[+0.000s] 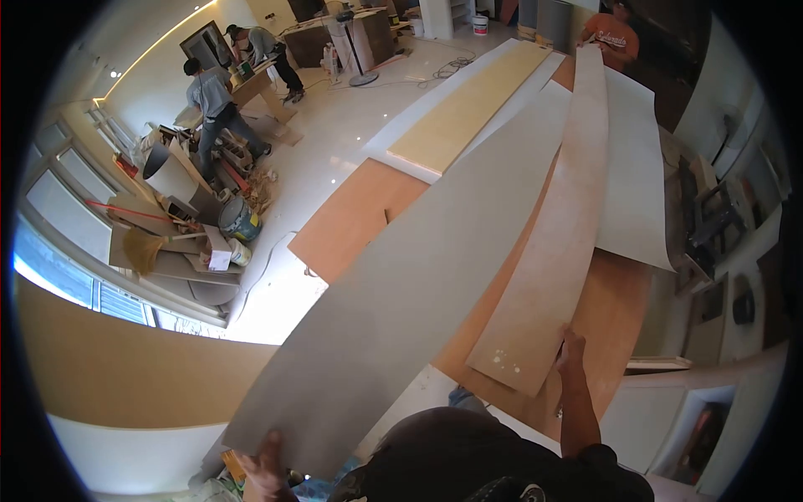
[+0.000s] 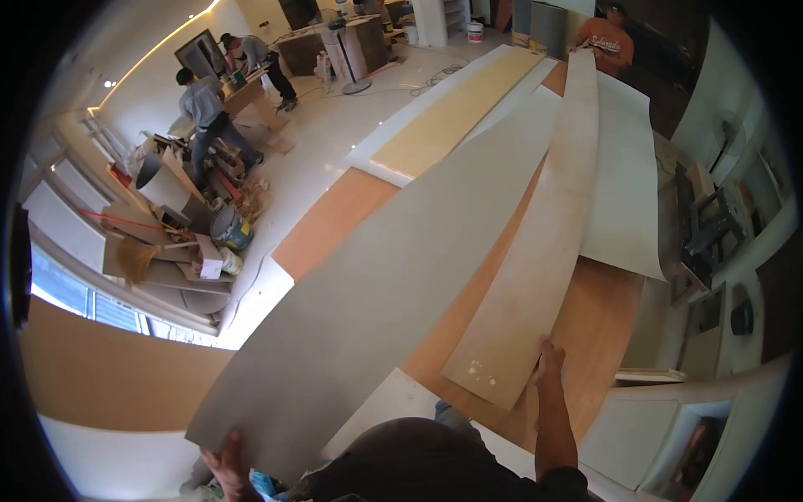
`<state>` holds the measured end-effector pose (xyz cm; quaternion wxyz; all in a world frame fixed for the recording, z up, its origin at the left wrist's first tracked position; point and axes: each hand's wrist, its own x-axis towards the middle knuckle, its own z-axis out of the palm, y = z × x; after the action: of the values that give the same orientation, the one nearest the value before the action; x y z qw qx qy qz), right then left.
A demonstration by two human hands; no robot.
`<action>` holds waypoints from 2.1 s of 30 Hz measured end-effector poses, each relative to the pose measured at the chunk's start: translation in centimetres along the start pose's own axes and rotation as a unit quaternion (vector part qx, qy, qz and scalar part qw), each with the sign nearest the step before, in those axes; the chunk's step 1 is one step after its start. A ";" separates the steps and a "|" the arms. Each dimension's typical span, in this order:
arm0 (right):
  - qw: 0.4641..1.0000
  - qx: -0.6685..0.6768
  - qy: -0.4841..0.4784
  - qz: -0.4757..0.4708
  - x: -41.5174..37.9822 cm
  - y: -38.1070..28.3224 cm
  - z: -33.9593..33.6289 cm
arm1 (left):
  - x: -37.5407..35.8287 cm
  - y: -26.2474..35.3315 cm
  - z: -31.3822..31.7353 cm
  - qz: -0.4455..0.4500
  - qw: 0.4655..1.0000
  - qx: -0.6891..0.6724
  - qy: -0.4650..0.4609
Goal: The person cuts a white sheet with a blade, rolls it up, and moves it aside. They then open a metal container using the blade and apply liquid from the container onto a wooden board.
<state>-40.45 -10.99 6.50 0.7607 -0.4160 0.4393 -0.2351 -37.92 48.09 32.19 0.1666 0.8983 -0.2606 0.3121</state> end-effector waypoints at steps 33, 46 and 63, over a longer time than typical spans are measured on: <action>0.427 -0.326 -0.828 -0.160 -53.9 5.7 10.3 | -22.5 8.1 -16.9 -0.621 0.657 -0.427 -0.031; 0.591 -0.277 -0.741 -0.160 -44.5 7.7 5.5 | -17.7 16.8 -11.7 -0.264 0.949 0.082 -0.154; 0.526 -0.362 -0.763 0.102 -43.2 -3.5 16.7 | -5.4 1.5 -13.4 0.339 0.891 -0.028 -0.300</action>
<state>-47.79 25.44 34.36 0.6083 -0.6287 -0.2220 0.4306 -48.79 55.05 38.93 -0.0109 0.8012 -0.5955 0.0576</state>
